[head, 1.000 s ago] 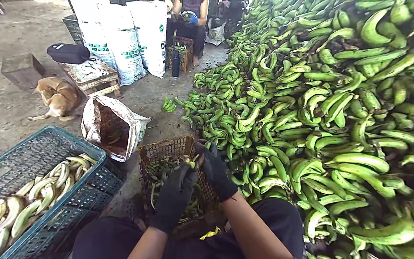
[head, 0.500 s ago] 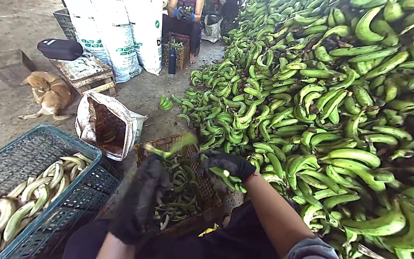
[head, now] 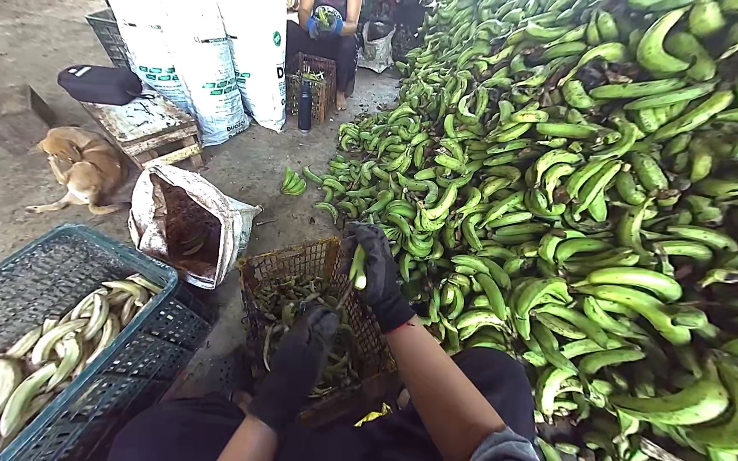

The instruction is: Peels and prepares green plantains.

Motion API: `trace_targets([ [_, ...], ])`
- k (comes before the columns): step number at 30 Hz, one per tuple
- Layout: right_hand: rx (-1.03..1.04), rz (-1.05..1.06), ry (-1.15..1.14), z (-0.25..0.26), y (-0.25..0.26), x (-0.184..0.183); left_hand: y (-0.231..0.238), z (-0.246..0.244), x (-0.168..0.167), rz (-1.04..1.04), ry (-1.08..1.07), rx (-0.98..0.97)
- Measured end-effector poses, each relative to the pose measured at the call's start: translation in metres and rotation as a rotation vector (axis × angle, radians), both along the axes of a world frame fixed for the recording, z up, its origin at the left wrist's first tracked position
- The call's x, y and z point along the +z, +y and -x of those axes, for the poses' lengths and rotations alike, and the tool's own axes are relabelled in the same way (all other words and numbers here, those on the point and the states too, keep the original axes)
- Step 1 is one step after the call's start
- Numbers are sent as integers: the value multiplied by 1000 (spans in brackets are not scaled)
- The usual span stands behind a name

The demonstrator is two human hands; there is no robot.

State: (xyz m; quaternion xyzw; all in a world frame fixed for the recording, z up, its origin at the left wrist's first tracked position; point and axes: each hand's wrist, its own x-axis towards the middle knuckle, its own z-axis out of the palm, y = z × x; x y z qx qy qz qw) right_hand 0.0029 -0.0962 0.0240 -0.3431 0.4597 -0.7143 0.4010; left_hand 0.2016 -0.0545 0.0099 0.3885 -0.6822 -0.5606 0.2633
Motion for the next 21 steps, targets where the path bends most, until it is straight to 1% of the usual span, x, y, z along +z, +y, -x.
trace_targets([
  [2, -58, 14, -54, -4, -2, 3, 6, 4, -2, 35, 12, -10],
  [5, -106, 51, -134, -6, 0, 7, 10, 6, 0, 20, 18, -9],
  [10, -163, 88, -146, -9, 0, 11, 10, 6, -2, 38, 43, -24],
  [13, -159, 76, -151, -10, 2, 11, 9, 6, -2, 52, 6, -23],
  [17, -58, 45, -223, -16, 6, 3, 1, 7, -6, 75, -75, -33],
  [21, 122, -44, -438, -36, 16, -3, -10, 6, -13, 76, -168, 2],
])
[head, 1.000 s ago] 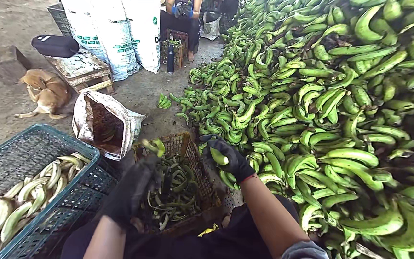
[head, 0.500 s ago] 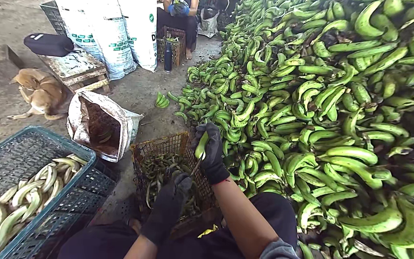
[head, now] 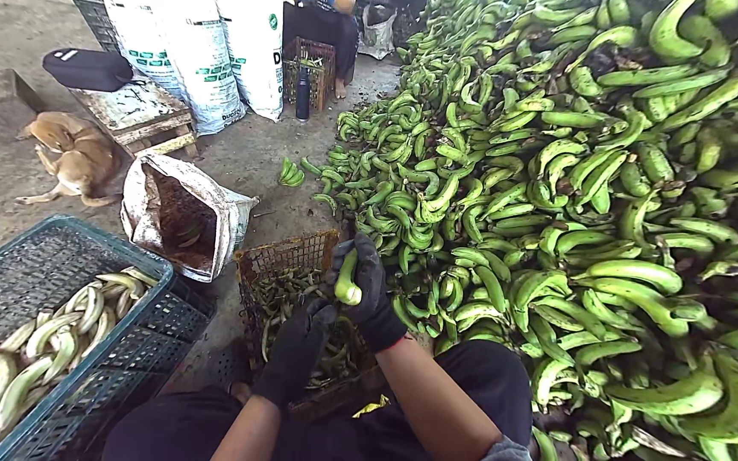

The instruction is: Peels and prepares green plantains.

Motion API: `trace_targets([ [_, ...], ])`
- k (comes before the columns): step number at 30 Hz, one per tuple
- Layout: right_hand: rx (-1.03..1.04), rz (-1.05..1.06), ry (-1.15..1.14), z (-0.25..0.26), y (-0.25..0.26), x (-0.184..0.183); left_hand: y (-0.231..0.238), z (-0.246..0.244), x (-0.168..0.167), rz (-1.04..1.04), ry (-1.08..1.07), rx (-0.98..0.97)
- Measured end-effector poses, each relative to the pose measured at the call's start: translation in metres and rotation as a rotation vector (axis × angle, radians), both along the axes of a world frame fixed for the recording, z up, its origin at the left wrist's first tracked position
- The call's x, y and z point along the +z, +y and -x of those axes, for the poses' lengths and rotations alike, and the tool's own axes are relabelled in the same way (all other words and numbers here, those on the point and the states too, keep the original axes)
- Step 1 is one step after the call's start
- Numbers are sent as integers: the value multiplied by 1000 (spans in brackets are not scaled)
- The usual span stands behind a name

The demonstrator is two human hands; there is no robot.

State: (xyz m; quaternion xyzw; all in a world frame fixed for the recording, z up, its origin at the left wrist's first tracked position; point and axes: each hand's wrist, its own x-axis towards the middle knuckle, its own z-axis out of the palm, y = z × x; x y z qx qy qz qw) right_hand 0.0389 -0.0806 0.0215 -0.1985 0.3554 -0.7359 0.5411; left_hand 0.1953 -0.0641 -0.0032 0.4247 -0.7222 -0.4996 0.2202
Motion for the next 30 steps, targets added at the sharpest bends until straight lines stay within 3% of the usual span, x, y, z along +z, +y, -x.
trace_targets([
  [8, 202, 32, -22, -18, 14, -30, -15, -7, 1, 71, -316, 54],
  [12, 593, -107, 162, 2, 20, -20, -31, -25, 32, 228, -616, -45],
  [15, 807, -227, 234, 4, 16, -4, -54, -40, 39, 397, -670, -143],
  [18, 1045, -288, 433, 0, 8, 0, -80, -58, 32, 318, -733, 65],
  [20, 1202, -378, 650, -17, 5, 5, -107, -90, 25, 173, -561, 374],
  [23, 1154, -516, 782, -45, -29, 5, -118, -130, 32, -55, 195, 728],
  [24, 1096, -512, 796, -55, -51, 7, -121, -137, 35, -130, 359, 810],
  [28, 820, -324, 659, -89, -146, 28, -121, -141, 47, -247, 531, 928],
  [30, 706, -281, 783, -93, -175, 43, -120, -141, 49, -242, 504, 937],
])
